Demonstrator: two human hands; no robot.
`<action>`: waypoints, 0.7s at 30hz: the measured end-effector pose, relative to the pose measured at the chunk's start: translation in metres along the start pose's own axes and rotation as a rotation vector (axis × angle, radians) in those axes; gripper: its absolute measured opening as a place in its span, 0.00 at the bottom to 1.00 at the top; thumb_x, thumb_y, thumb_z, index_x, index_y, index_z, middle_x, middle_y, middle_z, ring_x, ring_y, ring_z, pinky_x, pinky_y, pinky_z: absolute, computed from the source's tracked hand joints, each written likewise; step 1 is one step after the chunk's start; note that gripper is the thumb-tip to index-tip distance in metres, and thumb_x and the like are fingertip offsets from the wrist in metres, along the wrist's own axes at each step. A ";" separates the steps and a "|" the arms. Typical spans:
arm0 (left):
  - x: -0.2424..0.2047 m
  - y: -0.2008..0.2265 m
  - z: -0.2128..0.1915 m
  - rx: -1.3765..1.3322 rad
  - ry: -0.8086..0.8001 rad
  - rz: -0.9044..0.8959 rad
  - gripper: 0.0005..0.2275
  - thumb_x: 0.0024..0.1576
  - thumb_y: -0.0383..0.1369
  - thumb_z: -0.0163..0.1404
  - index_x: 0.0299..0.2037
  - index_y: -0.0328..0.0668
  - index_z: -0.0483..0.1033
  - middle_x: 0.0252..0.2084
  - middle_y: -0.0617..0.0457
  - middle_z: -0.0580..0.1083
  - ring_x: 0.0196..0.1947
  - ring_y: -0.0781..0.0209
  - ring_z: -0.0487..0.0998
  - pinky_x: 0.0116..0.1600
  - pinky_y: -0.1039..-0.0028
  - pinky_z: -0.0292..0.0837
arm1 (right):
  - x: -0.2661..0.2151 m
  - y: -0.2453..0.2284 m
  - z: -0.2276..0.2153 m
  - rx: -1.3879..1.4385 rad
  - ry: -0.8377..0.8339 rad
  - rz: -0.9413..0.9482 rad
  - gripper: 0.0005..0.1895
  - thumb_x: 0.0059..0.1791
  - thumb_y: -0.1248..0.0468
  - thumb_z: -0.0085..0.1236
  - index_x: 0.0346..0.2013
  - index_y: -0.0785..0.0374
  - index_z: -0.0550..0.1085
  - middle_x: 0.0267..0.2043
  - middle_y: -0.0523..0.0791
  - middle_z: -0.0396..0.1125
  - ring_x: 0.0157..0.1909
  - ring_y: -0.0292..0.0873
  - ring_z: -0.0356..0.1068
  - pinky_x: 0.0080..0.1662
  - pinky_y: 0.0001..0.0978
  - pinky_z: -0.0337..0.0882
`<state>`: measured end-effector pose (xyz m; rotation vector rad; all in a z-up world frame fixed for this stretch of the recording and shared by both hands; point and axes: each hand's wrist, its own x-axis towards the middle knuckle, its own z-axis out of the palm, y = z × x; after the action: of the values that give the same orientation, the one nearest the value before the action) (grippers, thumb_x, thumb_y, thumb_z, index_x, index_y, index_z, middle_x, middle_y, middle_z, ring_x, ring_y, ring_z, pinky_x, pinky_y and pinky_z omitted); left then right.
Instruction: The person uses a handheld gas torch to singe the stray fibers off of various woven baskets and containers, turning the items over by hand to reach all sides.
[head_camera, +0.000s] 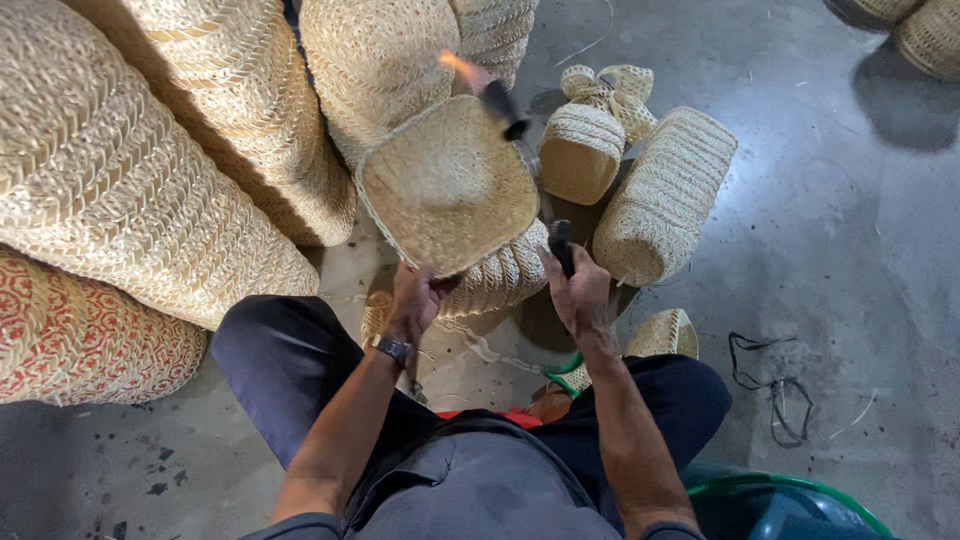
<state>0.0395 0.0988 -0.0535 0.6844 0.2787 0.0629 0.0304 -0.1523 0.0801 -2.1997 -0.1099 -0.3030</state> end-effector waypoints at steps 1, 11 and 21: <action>-0.008 -0.003 0.003 -0.045 -0.036 -0.035 0.17 0.59 0.21 0.43 0.59 0.33 0.61 0.56 0.36 0.70 0.50 0.41 0.79 0.49 0.53 0.84 | 0.001 0.000 0.003 0.003 0.016 0.071 0.29 0.49 0.40 0.60 0.45 0.65 0.77 0.29 0.47 0.73 0.32 0.42 0.73 0.37 0.38 0.72; -0.044 -0.056 0.012 0.059 -0.084 -0.383 0.14 0.63 0.32 0.48 0.55 0.52 0.57 0.57 0.31 0.73 0.49 0.39 0.79 0.51 0.53 0.82 | 0.023 0.050 0.025 0.118 0.310 0.104 0.20 0.50 0.49 0.66 0.38 0.65 0.76 0.29 0.46 0.70 0.31 0.41 0.69 0.36 0.37 0.72; -0.029 0.025 -0.034 0.846 -0.096 -0.138 0.33 0.56 0.52 0.52 0.69 0.52 0.54 0.57 0.47 0.72 0.55 0.53 0.74 0.50 0.54 0.78 | 0.044 0.066 -0.051 -0.199 0.133 0.065 0.21 0.46 0.52 0.70 0.33 0.69 0.75 0.22 0.49 0.68 0.25 0.45 0.68 0.32 0.44 0.68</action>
<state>0.0026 0.1348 -0.0559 1.5005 0.2550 -0.2345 0.0763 -0.2345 0.0697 -2.3664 0.0680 -0.4392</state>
